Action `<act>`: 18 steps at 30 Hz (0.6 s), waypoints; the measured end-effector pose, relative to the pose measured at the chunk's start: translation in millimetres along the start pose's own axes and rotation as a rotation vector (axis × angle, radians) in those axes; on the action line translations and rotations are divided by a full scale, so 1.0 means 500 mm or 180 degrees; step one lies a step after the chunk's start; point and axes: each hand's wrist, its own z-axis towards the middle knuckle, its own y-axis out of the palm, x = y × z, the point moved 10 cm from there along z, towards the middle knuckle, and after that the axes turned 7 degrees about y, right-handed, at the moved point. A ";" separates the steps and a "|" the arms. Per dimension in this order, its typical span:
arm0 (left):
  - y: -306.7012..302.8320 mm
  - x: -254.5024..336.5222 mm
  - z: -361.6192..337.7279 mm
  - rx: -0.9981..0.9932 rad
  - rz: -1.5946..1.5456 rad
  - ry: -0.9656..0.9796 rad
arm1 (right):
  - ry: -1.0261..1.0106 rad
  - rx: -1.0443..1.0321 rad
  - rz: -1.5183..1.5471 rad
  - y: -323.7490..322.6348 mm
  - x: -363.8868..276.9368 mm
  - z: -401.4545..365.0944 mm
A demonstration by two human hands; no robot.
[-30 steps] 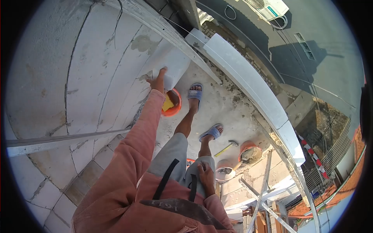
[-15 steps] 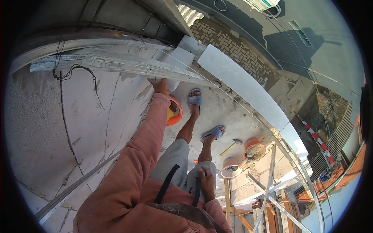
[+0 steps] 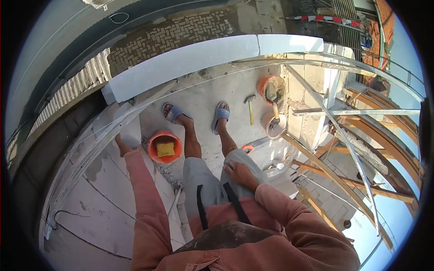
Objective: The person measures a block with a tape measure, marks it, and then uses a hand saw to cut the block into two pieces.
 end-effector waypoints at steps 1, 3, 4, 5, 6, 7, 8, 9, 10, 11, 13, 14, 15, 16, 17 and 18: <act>0.000 -0.023 0.004 -0.0206 -0.0029 -0.0094 | -0.0017 0.0034 0.0089 0.005 0.005 0.002; 0.008 -0.060 0.004 -0.0632 0.0089 -0.0160 | -0.0129 0.0117 0.0293 0.011 0.018 0.011; 0.000 -0.081 0.000 -0.0739 0.0217 -0.0172 | -0.0211 0.0136 0.0421 0.021 0.026 0.016; -0.009 -0.102 -0.005 -0.0847 0.0345 -0.0181 | -0.0312 0.0138 0.0542 0.033 0.031 0.019; -0.015 -0.117 -0.026 -0.0865 0.0471 -0.0201 | -0.0292 0.0111 0.0794 0.046 0.042 0.025; -0.021 -0.130 -0.047 -0.0883 0.0597 -0.0222 | -0.0292 0.0081 0.1036 0.058 0.052 0.032; -0.029 -0.145 -0.081 -0.0879 0.0693 -0.0229 | -0.0311 0.0048 0.1265 0.065 0.057 0.038; -0.031 -0.172 -0.097 -0.0938 0.0754 -0.0283 | -0.0239 -0.0019 0.1474 0.066 0.060 0.039; -0.031 -0.199 -0.114 -0.0992 0.0815 -0.0330 | -0.0177 -0.0093 0.1682 0.063 0.059 0.034; -0.029 -0.217 -0.152 -0.1035 0.0975 -0.0366 | -0.0130 -0.0165 0.1886 0.061 0.062 0.037; -0.021 -0.255 -0.249 -0.1190 0.1276 -0.0366 | -0.0028 -0.0226 0.2592 0.082 0.083 0.057; -0.016 -0.276 -0.301 -0.1305 0.1421 -0.0329 | 0.0011 -0.0276 0.2946 0.090 0.095 0.070; -0.012 -0.301 -0.346 -0.1421 0.1572 -0.0289 | 0.0019 -0.0400 0.3137 0.092 0.105 0.082; -0.003 -0.336 -0.381 -0.1716 0.1526 -0.0316 | 0.0033 -0.0531 0.3335 0.095 0.118 0.092; 0.002 -0.377 -0.409 -0.2011 0.1490 -0.0348 | 0.0044 -0.0667 0.3535 0.099 0.133 0.102; 0.018 -0.418 -0.454 -0.2318 0.1445 -0.0387 | 0.0000 -0.0433 0.3450 0.102 0.159 0.127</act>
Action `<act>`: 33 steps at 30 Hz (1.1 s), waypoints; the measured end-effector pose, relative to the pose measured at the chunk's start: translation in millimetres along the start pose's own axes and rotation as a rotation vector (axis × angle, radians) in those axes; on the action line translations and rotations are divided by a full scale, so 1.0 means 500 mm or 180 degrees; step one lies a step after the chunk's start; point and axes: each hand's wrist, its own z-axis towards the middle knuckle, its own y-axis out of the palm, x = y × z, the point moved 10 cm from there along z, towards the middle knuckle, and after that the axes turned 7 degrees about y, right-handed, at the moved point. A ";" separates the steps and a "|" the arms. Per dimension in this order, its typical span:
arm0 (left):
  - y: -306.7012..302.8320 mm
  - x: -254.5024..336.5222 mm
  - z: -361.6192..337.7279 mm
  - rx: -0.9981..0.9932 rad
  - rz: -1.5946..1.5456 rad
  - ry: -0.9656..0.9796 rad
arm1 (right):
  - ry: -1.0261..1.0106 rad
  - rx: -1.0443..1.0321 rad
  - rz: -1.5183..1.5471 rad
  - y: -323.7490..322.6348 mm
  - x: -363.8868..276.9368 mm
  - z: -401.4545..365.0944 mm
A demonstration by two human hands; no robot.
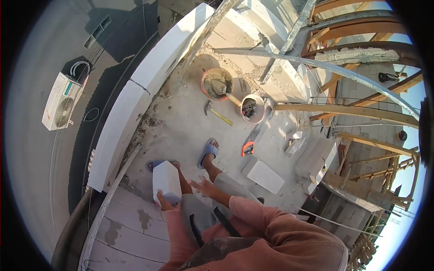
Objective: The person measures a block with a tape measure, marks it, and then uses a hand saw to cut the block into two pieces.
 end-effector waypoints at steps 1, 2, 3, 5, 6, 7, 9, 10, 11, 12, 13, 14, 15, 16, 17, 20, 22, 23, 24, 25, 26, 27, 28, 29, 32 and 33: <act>0.031 -0.032 -0.018 0.0035 0.0084 0.0016 | -0.0132 0.0175 -0.0082 -0.020 0.016 0.019; 0.064 -0.061 -0.046 0.0070 0.0187 0.0031 | -0.0136 0.0249 0.0133 -0.048 0.022 0.016; 0.105 -0.085 -0.079 0.0091 0.0305 0.0044 | -0.0147 0.0324 0.0348 -0.079 0.013 -0.002; 0.222 -0.143 -0.155 -0.0447 0.0452 -0.0250 | 0.0015 0.0255 0.1343 -0.152 0.004 -0.047; 0.276 -0.176 -0.177 -0.0697 0.0518 -0.0256 | -0.0267 0.0264 0.1649 -0.189 0.001 -0.043; 0.316 -0.209 -0.201 -0.0936 0.0596 -0.0280 | -0.0539 0.0278 0.1957 -0.218 0.009 -0.040; 0.376 -0.265 -0.234 -0.1201 0.0914 -0.0325 | -0.0687 0.0209 0.2534 -0.281 0.021 -0.062; 0.395 -0.291 -0.242 -0.1224 0.1146 -0.0335 | -0.0560 0.0109 0.2799 -0.312 0.038 -0.089; 0.407 -0.312 -0.241 -0.1231 0.1377 -0.0342 | -0.0388 0.0040 0.3068 -0.330 0.059 -0.098; 0.406 -0.323 -0.219 -0.1134 0.1585 -0.0166 | -0.0212 -0.0016 0.3340 -0.347 0.080 -0.107; 0.405 -0.336 -0.189 -0.1033 0.1795 0.0014 | 0.0018 -0.0038 0.3620 -0.350 0.109 -0.100; 0.398 -0.337 -0.171 -0.0934 0.2022 0.0191 | 0.0265 -0.0072 0.3916 -0.345 0.136 -0.098; 0.398 -0.334 -0.173 -0.0965 0.2177 0.0158 | 0.0231 -0.0151 0.4032 -0.352 0.135 -0.115; 0.404 -0.332 -0.175 -0.0980 0.2349 0.0106 | 0.0218 -0.0225 0.4164 -0.369 0.130 -0.145; 0.419 -0.338 -0.176 -0.1011 0.2513 0.0046 | 0.0189 -0.0280 0.4292 -0.383 0.134 -0.160; 0.470 -0.305 -0.206 -0.1605 0.3500 0.0346 | 0.0515 -0.0271 0.4947 -0.357 0.186 -0.089; 0.504 -0.246 -0.215 -0.2324 0.4470 0.0811 | 0.0507 -0.0276 0.5306 -0.368 0.194 -0.093; 0.521 -0.220 -0.210 -0.2575 0.4868 0.1045 | 0.0667 -0.0104 0.5489 -0.369 0.219 -0.059; 0.530 -0.183 -0.178 -0.2583 0.5169 0.1212 | 0.0837 0.0064 0.5665 -0.369 0.240 -0.040; 0.547 -0.162 -0.177 -0.2608 0.5456 0.1294 | 0.0865 0.0052 0.5922 -0.396 0.241 -0.067; 0.564 -0.142 -0.177 -0.2632 0.5742 0.1378 | 0.0853 0.0059 0.6053 -0.399 0.263 -0.046; 0.593 -0.125 -0.212 -0.2669 0.5989 0.1387 | 0.0835 0.0069 0.6170 -0.401 0.295 -0.009; 0.616 -0.116 -0.232 -0.2699 0.6228 0.1414 | 0.0805 0.0071 0.6277 -0.408 0.319 0.014; 0.609 -0.116 -0.216 -0.2806 0.6583 0.1113 | 0.0633 0.0183 0.6394 -0.447 0.331 -0.009; 0.576 -0.093 -0.205 -0.2818 0.7556 0.0294 | 0.0144 0.0489 0.6678 -0.502 0.399 0.012; 0.575 -0.104 -0.236 -0.2742 0.7811 0.0117 | 0.0123 0.0573 0.6754 -0.516 0.418 0.007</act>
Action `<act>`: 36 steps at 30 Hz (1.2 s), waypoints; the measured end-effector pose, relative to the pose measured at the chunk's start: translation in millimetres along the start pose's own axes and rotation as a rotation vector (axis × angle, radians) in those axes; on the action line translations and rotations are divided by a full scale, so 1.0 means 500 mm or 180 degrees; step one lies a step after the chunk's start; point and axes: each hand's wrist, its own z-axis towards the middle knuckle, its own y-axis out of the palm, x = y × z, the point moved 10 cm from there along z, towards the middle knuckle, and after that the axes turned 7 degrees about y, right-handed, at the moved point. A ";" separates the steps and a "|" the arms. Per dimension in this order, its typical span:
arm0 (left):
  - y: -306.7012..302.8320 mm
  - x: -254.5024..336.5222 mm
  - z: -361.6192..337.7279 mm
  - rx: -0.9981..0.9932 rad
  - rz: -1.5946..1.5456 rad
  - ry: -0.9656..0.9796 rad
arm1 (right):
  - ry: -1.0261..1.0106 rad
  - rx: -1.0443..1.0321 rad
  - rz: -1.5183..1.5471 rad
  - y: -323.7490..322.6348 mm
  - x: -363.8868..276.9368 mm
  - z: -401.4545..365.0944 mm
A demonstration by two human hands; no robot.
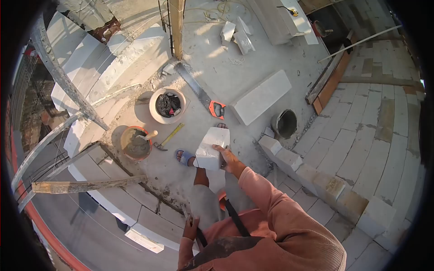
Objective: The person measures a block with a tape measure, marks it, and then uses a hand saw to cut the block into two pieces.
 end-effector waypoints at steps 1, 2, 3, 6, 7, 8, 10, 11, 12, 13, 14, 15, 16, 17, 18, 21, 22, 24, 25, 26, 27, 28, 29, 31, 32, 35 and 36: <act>0.013 0.024 -0.007 -0.0154 0.0156 -0.0126 | -0.0085 0.0014 0.0071 -0.009 -0.032 -0.002; 0.019 0.033 -0.007 -0.0117 0.0009 -0.0291 | -0.0168 0.0033 0.0129 -0.025 -0.063 -0.004; 0.033 0.085 -0.014 -0.0146 -0.0101 -0.0299 | -0.0143 0.0017 0.0206 -0.045 -0.082 0.007; 0.034 0.179 -0.010 0.0274 -0.0540 -0.0240 | 0.0044 -0.0148 0.0614 -0.075 -0.147 0.067; 0.039 0.140 0.005 0.0571 -0.0661 -0.0164 | 0.0127 -0.0262 0.0833 -0.076 -0.172 0.083; 0.051 0.100 0.022 0.0818 -0.0761 -0.0094 | 0.0143 -0.0339 0.0881 -0.079 -0.203 0.110; 0.084 0.018 0.036 0.0877 -0.0698 0.0047 | 0.0316 -0.0213 0.0940 -0.093 -0.267 0.108; 0.103 0.003 0.033 0.0937 -0.0782 -0.0038 | 0.0469 -0.0013 0.0961 -0.100 -0.294 0.091; 0.122 0.000 0.028 0.1000 -0.0867 -0.0122 | 0.0607 0.0002 0.0853 -0.121 -0.312 0.148; 0.149 -0.013 0.016 0.1102 -0.1090 -0.0361 | 0.0596 -0.0021 0.0631 -0.151 -0.336 0.197; 0.171 -0.004 0.016 0.1203 -0.1313 -0.0571 | 0.0558 -0.0054 0.0427 -0.156 -0.377 0.212; 0.191 0.060 -0.017 0.1330 -0.1315 -0.0961 | 0.0517 -0.0084 0.0223 -0.161 -0.419 0.226; 0.211 0.154 -0.056 0.1461 -0.1336 -0.1349 | 0.0426 -0.0088 0.0121 -0.166 -0.460 0.238; 0.231 0.168 -0.066 0.1454 -0.1320 -0.1480 | 0.0245 -0.0040 0.0034 -0.165 -0.507 0.251; 0.247 0.155 -0.074 0.1406 -0.1260 -0.1494 | 0.0041 0.0042 -0.0025 -0.166 -0.551 0.260; 0.278 0.111 -0.073 0.1304 -0.1075 -0.1306 | -0.0423 0.0422 -0.0606 -0.174 -0.684 0.291; 0.287 0.090 -0.068 0.1279 -0.1019 -0.1219 | -0.0496 0.0613 -0.1057 -0.179 -0.728 0.312; 0.298 0.040 -0.057 0.1258 -0.0914 -0.1001 | -0.0643 0.1016 -0.1880 -0.181 -0.810 0.341; 0.303 -0.016 -0.049 0.1290 -0.0905 -0.0816 | -0.0719 0.1230 -0.2251 -0.177 -0.851 0.347; 0.307 -0.076 -0.042 0.1337 -0.0943 -0.0593 | -0.0813 0.1339 -0.2558 -0.168 -0.891 0.345; 0.312 -0.094 -0.045 0.1356 -0.0984 -0.0444 | -0.0922 0.1365 -0.2749 -0.151 -0.933 0.335; 0.306 -0.075 -0.044 0.1401 -0.1046 -0.0292 | -0.1069 0.1329 -0.2847 -0.129 -0.970 0.327; 0.310 -0.078 -0.055 0.1207 -0.0796 -0.0517 | -0.1213 0.1305 -0.2908 -0.112 -1.008 0.313; 0.312 0.149 -0.090 0.0759 -0.0273 -0.0918 | -0.1527 0.1185 -0.2901 -0.081 -1.073 0.301; 0.309 0.218 -0.096 0.0765 -0.0080 -0.1047 | -0.1715 0.0987 -0.2796 -0.070 -1.099 0.311; 0.301 0.325 -0.127 0.0918 0.0385 -0.1314 | -0.2364 0.1002 -0.2448 -0.098 -1.129 0.308; 0.296 0.335 -0.139 0.1071 0.0470 -0.1306 | -0.2611 0.1106 -0.2319 -0.109 -1.139 0.299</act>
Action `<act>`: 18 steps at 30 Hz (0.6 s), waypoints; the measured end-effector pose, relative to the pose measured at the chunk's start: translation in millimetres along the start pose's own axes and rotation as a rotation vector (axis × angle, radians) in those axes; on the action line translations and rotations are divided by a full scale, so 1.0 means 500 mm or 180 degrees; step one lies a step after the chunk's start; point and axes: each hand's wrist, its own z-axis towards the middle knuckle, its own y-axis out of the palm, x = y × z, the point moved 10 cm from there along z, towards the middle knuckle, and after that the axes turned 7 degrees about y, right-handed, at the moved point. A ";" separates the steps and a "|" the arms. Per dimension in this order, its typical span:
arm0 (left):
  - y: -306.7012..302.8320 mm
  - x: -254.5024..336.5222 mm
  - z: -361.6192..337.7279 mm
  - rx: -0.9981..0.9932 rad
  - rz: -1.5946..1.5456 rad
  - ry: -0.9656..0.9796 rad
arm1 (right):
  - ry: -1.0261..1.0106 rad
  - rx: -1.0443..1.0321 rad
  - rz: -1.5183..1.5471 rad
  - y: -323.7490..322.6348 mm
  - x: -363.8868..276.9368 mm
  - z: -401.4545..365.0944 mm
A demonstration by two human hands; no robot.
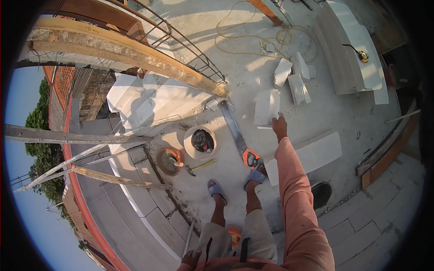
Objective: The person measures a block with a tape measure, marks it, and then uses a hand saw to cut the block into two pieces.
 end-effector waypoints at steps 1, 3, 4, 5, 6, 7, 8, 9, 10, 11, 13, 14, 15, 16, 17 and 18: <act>-0.010 0.007 -0.004 0.0167 0.0047 0.0028 | 0.0089 0.0009 -0.0125 -0.002 0.016 -0.007; -0.015 0.014 0.040 0.0151 0.0586 0.0207 | 0.0312 0.0056 -0.0392 -0.006 0.090 -0.038; -0.018 0.002 0.035 0.0091 0.0893 0.0243 | -0.0126 0.0144 -0.0490 0.019 0.149 -0.037; -0.031 0.059 0.010 -0.0001 0.0849 0.0144 | -0.0024 -0.0090 -0.0610 0.009 0.150 -0.086; -0.017 0.002 0.039 0.0006 0.1116 0.0473 | 0.0168 -0.0398 -0.0776 0.011 0.181 -0.146; -0.033 0.090 -0.010 0.0011 0.0982 0.0710 | 0.0471 -0.0615 -0.0625 0.004 0.214 -0.227; -0.052 0.148 -0.036 0.0047 0.0757 0.0035 | 0.0683 -0.0724 -0.0403 -0.001 0.241 -0.270; -0.051 0.131 -0.016 0.0077 0.0897 0.0212 | 0.0700 -0.0842 -0.0688 0.005 0.291 -0.300; -0.054 0.122 0.014 0.0135 0.1023 0.0416 | 0.0681 -0.0956 -0.0951 0.019 0.347 -0.331; -0.056 0.120 0.014 0.0113 0.1002 0.0465 | 0.0667 -0.1101 -0.1219 0.036 0.413 -0.371; -0.074 0.136 0.026 0.0109 0.0951 0.0542 | 0.0929 -0.1222 -0.1566 0.047 0.531 -0.449; -0.078 0.138 0.028 0.0100 0.0982 0.0519 | 0.1012 -0.1331 -0.1771 0.050 0.580 -0.489; -0.087 0.141 0.032 0.0128 0.1008 0.0478 | 0.1115 -0.1439 -0.1891 0.051 0.619 -0.522; -0.103 0.140 0.033 0.0154 0.1046 0.0444 | 0.1223 -0.1542 -0.2005 0.065 0.646 -0.559; -0.117 0.146 0.040 0.0178 0.1097 0.0464 | 0.1275 -0.1547 -0.1923 0.081 0.639 -0.585; -0.130 0.152 0.044 0.0187 0.1144 0.0497 | 0.1333 -0.1535 -0.1850 0.083 0.628 -0.606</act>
